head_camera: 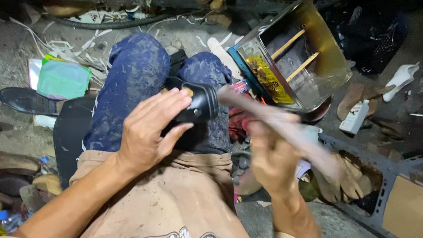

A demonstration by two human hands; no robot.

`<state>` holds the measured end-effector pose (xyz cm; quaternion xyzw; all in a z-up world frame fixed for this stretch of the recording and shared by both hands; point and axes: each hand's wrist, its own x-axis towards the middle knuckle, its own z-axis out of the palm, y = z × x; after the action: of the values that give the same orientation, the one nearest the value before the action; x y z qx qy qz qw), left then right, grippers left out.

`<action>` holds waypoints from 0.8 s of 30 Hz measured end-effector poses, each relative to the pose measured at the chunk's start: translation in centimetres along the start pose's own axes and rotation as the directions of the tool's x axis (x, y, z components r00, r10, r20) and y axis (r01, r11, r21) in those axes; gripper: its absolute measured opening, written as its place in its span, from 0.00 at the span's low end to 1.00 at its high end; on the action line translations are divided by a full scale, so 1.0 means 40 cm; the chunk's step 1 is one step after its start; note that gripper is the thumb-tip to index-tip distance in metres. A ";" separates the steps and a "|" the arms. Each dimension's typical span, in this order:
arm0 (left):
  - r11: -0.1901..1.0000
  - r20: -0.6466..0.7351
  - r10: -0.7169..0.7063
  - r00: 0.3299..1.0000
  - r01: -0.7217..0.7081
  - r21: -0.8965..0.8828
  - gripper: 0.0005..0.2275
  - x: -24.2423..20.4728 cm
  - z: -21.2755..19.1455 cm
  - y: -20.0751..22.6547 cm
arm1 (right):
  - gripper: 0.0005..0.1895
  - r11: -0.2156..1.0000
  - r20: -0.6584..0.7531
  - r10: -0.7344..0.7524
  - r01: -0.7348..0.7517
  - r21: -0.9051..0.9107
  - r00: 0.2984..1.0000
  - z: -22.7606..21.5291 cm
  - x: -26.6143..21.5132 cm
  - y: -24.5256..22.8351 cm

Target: The person assembles leather shoes by using a hammer to secure the leather upper onto a wooden shoe last and sole, turning the shoe to reach different sides and sections.

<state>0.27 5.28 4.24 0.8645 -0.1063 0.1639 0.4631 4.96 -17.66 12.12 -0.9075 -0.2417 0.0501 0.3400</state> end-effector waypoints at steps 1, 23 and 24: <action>1.000 -0.001 0.017 1.000 -0.017 0.011 0.16 0.007 -0.002 -0.003 | 0.08 0.948 -0.242 0.158 -0.078 0.309 0.957 0.011 0.003 -0.012; 0.919 -0.104 -0.299 0.949 0.257 -0.299 0.17 0.089 -0.055 0.005 | 0.12 0.863 -0.431 0.385 -0.153 0.482 0.816 0.061 0.001 0.114; 0.925 -0.115 -0.285 0.951 0.242 -0.293 0.17 0.095 -0.030 -0.006 | 0.12 0.865 -0.440 0.373 -0.135 0.482 0.817 0.053 0.027 0.112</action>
<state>3.63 6.30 6.14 0.7826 0.0259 0.1504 0.6035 7.19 -18.82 7.72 -0.8132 0.0030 -0.0987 0.5736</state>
